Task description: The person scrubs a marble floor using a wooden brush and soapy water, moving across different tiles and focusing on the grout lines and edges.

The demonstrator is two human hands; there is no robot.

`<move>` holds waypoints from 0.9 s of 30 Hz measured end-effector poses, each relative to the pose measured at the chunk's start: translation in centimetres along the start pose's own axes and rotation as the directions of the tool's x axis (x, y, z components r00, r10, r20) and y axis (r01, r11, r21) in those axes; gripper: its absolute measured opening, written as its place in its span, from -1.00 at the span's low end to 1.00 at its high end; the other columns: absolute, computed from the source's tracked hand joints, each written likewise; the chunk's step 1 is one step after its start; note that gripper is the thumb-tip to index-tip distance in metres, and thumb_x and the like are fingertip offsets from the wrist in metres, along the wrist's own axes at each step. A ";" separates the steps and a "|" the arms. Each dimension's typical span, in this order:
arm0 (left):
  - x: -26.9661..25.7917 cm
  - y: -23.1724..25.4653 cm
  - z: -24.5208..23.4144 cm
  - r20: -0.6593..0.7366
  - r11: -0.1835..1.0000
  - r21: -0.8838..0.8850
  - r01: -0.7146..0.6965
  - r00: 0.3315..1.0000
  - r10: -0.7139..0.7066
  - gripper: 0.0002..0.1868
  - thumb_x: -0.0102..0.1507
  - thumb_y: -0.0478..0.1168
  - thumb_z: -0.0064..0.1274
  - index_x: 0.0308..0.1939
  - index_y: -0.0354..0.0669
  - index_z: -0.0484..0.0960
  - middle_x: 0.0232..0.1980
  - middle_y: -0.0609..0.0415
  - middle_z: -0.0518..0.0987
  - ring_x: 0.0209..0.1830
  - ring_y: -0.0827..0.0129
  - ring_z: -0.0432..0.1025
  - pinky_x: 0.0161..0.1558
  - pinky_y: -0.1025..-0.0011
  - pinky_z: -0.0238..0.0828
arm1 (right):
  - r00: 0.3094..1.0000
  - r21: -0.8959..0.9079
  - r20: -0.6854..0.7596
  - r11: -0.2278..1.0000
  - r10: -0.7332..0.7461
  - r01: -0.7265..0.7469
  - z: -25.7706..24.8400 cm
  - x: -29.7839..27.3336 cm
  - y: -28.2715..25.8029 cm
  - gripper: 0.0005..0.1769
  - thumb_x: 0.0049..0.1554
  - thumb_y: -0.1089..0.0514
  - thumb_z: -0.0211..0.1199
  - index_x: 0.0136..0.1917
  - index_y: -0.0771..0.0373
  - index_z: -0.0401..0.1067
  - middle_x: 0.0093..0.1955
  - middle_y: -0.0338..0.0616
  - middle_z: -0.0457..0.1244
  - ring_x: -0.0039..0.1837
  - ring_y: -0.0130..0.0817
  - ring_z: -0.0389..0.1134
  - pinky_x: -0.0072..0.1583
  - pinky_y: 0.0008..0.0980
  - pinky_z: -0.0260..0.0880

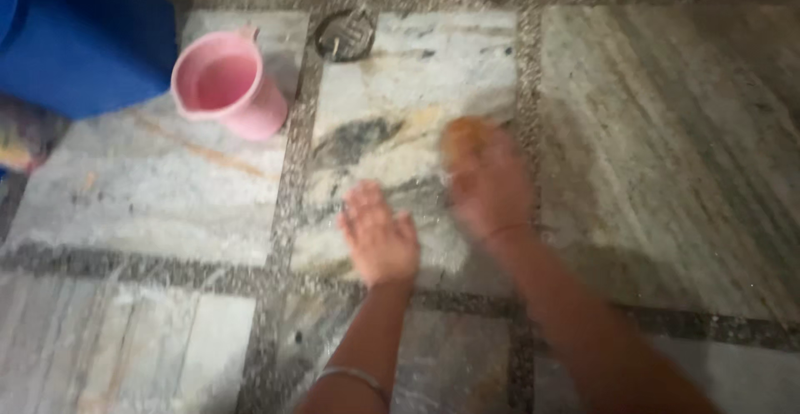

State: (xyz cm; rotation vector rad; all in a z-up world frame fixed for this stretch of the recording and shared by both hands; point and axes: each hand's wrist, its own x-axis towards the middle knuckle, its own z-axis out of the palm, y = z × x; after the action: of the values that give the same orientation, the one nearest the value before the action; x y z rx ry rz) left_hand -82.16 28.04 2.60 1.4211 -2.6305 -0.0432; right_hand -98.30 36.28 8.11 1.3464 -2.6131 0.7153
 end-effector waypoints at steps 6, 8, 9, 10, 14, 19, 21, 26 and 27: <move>2.1 -3.7 0.8 -0.065 0.958 -0.082 0.274 0.958 -0.280 -0.15 0.38 0.12 -0.35 0.59 -0.40 -0.08 0.68 -0.22 -0.09 0.70 0.02 -0.29 0.58 0.05 -0.49 | 0.944 0.126 -0.152 0.942 -0.293 0.312 3.7 0.0 -9.9 -0.38 0.01 -0.01 0.36 0.36 0.00 0.42 0.45 0.25 0.15 0.40 0.25 0.21 0.31 0.13 0.21; 2.3 -3.6 0.7 -0.040 0.957 -0.103 0.270 0.961 -0.275 -0.15 0.37 0.11 -0.37 0.59 -0.41 -0.08 0.67 -0.24 -0.09 0.70 0.00 -0.30 0.58 0.07 -0.48 | 0.967 0.105 -0.095 0.964 -0.237 0.246 2.7 0.3 -6.4 -0.40 0.09 0.00 0.29 0.41 -0.01 0.42 0.48 0.26 0.14 0.40 0.20 0.21 0.35 0.07 0.24; 2.4 -3.6 0.6 -0.040 0.960 -0.115 0.254 0.965 -0.259 -0.16 0.38 0.10 -0.39 0.59 -0.42 -0.08 0.67 -0.26 -0.10 0.69 0.00 -0.30 0.58 0.08 -0.48 | 0.978 0.098 -0.061 0.974 -0.201 0.207 2.0 -0.1 -4.3 -0.41 0.13 0.00 0.26 0.44 -0.02 0.41 0.50 0.27 0.14 0.40 0.18 0.21 0.37 0.04 0.25; 2.3 -3.7 0.5 -0.040 0.963 -0.128 0.237 0.969 -0.244 -0.17 0.39 0.10 -0.40 0.59 -0.43 -0.08 0.67 -0.28 -0.10 0.69 -0.01 -0.30 0.57 0.09 -0.48 | 0.987 0.048 -0.070 0.987 -0.148 0.151 1.1 -1.0 -2.2 -0.43 0.16 -0.01 0.25 0.45 0.01 0.39 0.50 0.22 0.16 0.43 0.18 0.22 0.40 0.05 0.25; 2.5 -3.2 0.1 -0.017 0.966 -0.124 0.228 0.973 -0.232 -0.18 0.39 0.09 -0.43 0.58 -0.43 -0.07 0.67 -0.24 -0.10 0.69 0.01 -0.30 0.57 0.11 -0.45 | 0.962 -0.112 -0.255 0.986 0.094 -0.126 -3.4 -3.8 10.5 -0.43 0.30 0.01 0.13 0.54 0.12 0.31 0.49 0.16 0.23 0.46 0.22 0.24 0.42 0.09 0.24; 2.7 0.2 -0.2 -0.037 0.990 0.128 0.055 0.998 -0.050 -0.22 0.42 0.11 -0.51 0.52 -0.49 -0.03 0.63 -0.27 -0.10 0.62 0.00 -0.27 0.51 0.09 -0.28 | 0.822 -0.467 -0.325 0.677 0.467 -0.569 -11.6 -20.2 27.8 -0.24 0.51 -0.28 -0.04 0.67 0.36 0.13 0.63 0.42 0.01 0.50 0.36 0.11 0.41 0.14 0.17; 2.8 3.6 -0.4 0.284 0.884 0.405 -0.232 0.951 0.120 -0.25 0.49 0.13 -0.59 0.49 -0.49 0.08 0.66 -0.26 -0.07 0.66 0.01 -0.23 0.54 0.13 -0.21 | 0.676 -0.586 -0.471 0.372 0.567 -0.720 -12.9 -26.9 31.6 -0.30 0.49 -0.25 -0.12 0.66 0.26 0.13 0.61 0.34 0.04 0.49 0.22 0.13 0.40 0.08 0.19; -4.1 16.0 0.5 -0.008 0.829 -0.200 -0.522 0.847 0.531 -0.38 0.29 -0.05 -0.16 0.39 -0.27 0.38 0.35 -0.17 0.47 0.32 0.05 0.34 0.29 0.12 0.21 | 0.392 -0.173 -0.517 0.356 0.761 -0.918 -15.5 -31.7 31.3 -0.25 0.47 -0.23 -0.07 0.65 0.36 0.04 0.46 0.39 0.11 0.33 0.36 0.16 0.31 0.19 0.14; -5.7 17.8 0.4 0.265 0.763 -0.374 -0.528 0.727 0.633 -0.43 0.37 -0.15 -0.19 0.46 -0.23 0.36 0.33 -0.18 0.48 0.29 0.03 0.37 0.32 0.12 0.25 | 0.491 -0.242 -0.559 0.435 0.668 -0.867 -15.1 -30.2 29.9 -0.29 0.50 -0.19 0.00 0.63 0.40 0.08 0.45 0.38 0.14 0.39 0.30 0.17 0.37 0.13 0.18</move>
State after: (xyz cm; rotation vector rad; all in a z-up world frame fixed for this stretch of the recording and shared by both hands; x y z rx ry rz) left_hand -93.89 42.57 3.20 0.4650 -3.0989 -0.6427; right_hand -105.64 80.25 1.50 -0.2656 -2.6750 0.2394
